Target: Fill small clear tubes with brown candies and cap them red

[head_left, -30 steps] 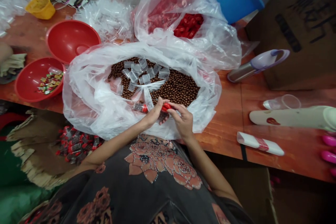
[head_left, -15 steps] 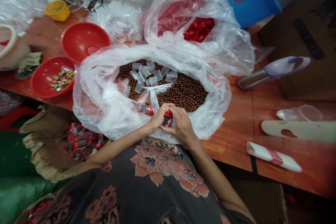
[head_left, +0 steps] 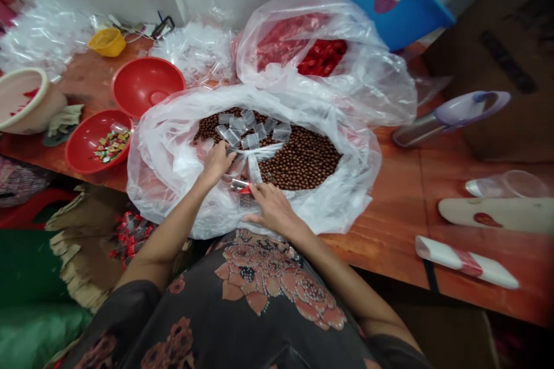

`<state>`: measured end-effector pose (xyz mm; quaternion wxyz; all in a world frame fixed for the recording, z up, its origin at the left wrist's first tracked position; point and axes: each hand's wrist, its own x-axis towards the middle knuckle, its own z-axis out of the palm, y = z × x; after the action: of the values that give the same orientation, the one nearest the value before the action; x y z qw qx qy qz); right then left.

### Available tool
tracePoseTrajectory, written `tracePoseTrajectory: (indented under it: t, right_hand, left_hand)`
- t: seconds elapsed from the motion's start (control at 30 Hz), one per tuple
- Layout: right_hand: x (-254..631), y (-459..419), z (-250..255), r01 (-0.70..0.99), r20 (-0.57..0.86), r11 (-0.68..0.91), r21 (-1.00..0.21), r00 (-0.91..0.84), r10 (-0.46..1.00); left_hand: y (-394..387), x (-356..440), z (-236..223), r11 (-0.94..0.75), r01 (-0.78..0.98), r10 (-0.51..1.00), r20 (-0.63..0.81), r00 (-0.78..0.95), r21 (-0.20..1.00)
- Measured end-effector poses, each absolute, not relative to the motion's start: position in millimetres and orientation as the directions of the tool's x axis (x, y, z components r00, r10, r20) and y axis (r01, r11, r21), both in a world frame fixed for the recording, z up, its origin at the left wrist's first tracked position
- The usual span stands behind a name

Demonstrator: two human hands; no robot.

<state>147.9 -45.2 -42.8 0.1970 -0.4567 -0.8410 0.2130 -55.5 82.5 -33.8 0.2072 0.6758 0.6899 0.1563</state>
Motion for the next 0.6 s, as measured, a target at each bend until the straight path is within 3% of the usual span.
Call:
tracePoseTrajectory:
  t: [0.1, 0.3, 0.43, 0.5, 0.6]
  right_hand:
    - [155.8, -43.5, -41.9, 0.643, 0.185, 0.502, -0.579, -0.496, 0.848]
    - [212.6, 7.1, -50.8, 0.670, 0.322, 0.435, -0.601, -0.295, 0.899]
    - [233.1, 65.4, -52.0, 0.693, 0.363, 0.414, -0.591, -0.229, 0.903]
    - [235.0, 86.6, -46.0, 0.686, 0.387, 0.426, -0.590, -0.223, 0.895]
    - [243.4, 107.5, -26.2, 0.672, 0.530, 0.451, -0.588, -0.102, 0.842]
  left_hand:
    - [87.7, -59.9, -46.3, 0.025, 0.858, 0.998, -0.069, 0.012, 0.514]
    - [76.4, -48.4, -34.4, -0.064, 0.697, 0.998, 0.031, 0.059, 0.715]
    - [64.3, -8.6, -26.4, -0.071, 0.577, 0.929, -0.157, 0.336, 0.814]
    - [61.4, 12.8, -28.8, -0.055, 0.623, 0.860, -0.280, 0.426, 0.780]
    - [63.1, 35.2, -35.1, -0.009, 0.733, 0.824, -0.411, 0.391, 0.680]
